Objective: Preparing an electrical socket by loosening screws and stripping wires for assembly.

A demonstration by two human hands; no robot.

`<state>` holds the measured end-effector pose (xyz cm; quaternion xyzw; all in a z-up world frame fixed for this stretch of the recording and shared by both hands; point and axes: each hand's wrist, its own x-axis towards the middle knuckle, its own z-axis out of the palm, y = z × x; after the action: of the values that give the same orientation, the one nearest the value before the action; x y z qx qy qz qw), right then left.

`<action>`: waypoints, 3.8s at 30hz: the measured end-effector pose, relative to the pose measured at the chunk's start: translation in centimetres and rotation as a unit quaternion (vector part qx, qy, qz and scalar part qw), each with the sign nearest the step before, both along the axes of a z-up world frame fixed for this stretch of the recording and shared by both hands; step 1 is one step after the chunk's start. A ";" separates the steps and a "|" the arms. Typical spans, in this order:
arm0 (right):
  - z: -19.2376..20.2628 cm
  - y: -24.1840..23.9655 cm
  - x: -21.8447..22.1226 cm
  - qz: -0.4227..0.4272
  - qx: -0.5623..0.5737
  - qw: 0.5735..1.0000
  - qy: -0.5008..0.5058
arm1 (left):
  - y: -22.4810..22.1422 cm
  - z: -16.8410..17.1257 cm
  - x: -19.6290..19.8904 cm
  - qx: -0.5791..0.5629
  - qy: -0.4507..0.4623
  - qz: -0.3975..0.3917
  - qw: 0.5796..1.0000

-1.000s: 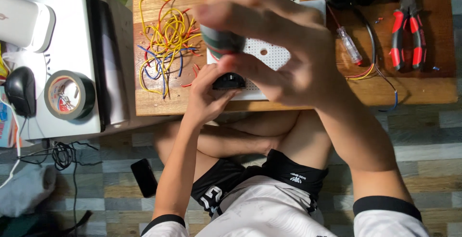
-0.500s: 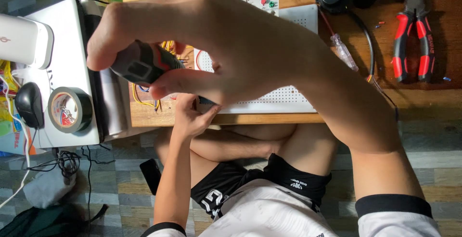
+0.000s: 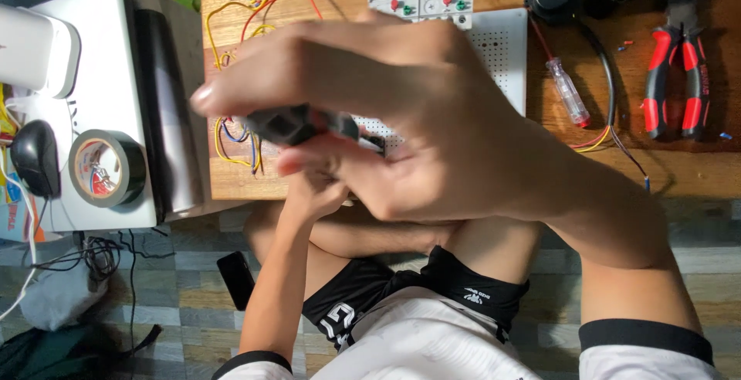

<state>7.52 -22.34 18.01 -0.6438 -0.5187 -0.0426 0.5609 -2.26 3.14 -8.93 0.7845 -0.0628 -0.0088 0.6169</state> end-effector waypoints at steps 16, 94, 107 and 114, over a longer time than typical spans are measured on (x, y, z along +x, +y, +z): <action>-0.6 1.6 -2.5 -0.061 -0.030 0.997 -0.035 | -2.7 7.7 2.5 0.056 -0.169 -0.028 0.984; -2.1 -0.8 -5.6 -0.172 -0.029 0.985 0.015 | -3.0 8.3 1.4 0.116 -0.225 0.003 0.968; -1.9 2.4 -7.8 -0.281 -0.021 0.959 -0.023 | -3.0 8.0 1.5 0.109 -0.220 0.013 0.969; -2.5 2.0 -6.3 -0.222 0.009 0.975 -0.002 | -2.1 9.3 1.7 0.137 -0.211 -0.025 0.967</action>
<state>1.17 -20.37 15.47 -0.7379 -0.3639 -0.1719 0.5418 -0.57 1.01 0.34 0.8437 -0.2094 0.1332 0.4761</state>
